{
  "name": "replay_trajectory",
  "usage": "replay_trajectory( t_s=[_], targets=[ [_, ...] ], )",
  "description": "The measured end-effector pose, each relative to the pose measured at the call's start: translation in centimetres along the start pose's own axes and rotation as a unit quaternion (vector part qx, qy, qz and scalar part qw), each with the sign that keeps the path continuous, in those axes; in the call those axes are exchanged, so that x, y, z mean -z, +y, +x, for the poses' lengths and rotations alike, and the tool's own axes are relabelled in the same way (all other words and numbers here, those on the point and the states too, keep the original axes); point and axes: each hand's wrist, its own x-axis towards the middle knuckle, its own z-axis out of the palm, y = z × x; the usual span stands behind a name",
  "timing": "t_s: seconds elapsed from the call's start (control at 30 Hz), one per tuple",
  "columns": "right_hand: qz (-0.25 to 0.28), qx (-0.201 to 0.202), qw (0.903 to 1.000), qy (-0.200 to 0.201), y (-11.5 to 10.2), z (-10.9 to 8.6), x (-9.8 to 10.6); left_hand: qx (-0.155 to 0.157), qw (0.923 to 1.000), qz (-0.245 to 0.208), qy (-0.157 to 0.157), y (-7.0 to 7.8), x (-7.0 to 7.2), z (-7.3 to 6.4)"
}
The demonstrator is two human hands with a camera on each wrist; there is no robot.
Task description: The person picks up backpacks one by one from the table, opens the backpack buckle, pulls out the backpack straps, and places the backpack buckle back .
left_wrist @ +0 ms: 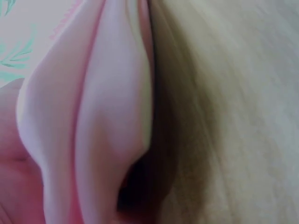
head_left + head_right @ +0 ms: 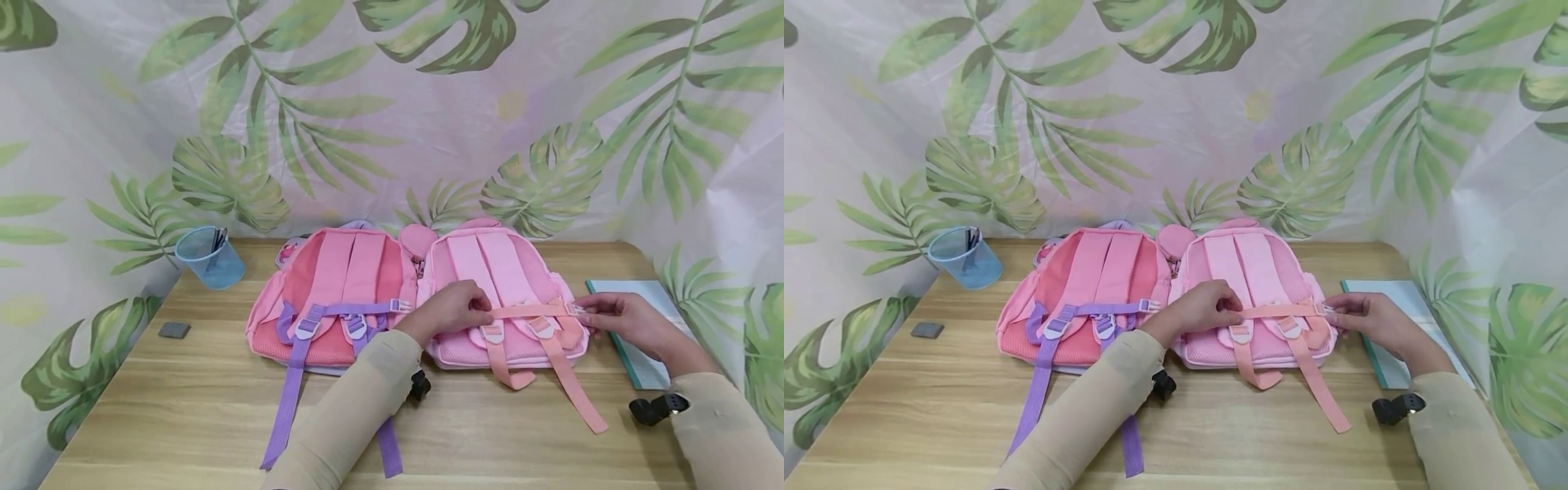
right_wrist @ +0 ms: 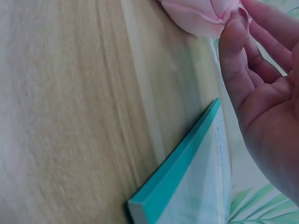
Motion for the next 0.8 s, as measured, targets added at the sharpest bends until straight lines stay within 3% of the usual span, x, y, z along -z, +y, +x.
replay_trajectory(
  t_s=[0.13, 0.3, 0.4, 0.57, 0.8],
  targets=[
    [0.003, 0.019, 0.9998, 0.006, -0.2, -0.2, 0.0, 0.009, 0.9999, -0.013, -0.002, 0.3, 0.4, -0.2],
    [-0.008, 0.037, 0.9993, 0.008, -0.5, -0.6, 0.2, 0.042, 0.9976, -0.054, 0.002, 0.6, 1.3, -0.8],
    [-0.018, 0.050, 0.9984, 0.018, -0.7, -0.8, 0.5, 0.042, 0.9968, -0.068, 0.010, 0.6, 2.2, -1.5],
    [-0.032, 0.083, 0.9933, 0.075, -1.5, -1.0, 0.7, 0.023, 0.9960, -0.077, 0.039, 0.3, 4.2, -2.8],
    [-0.079, 0.059, 0.9785, 0.181, -4.8, -0.6, 0.0, 0.018, 0.9932, -0.060, 0.098, -0.5, 7.1, -4.9]
  ],
)
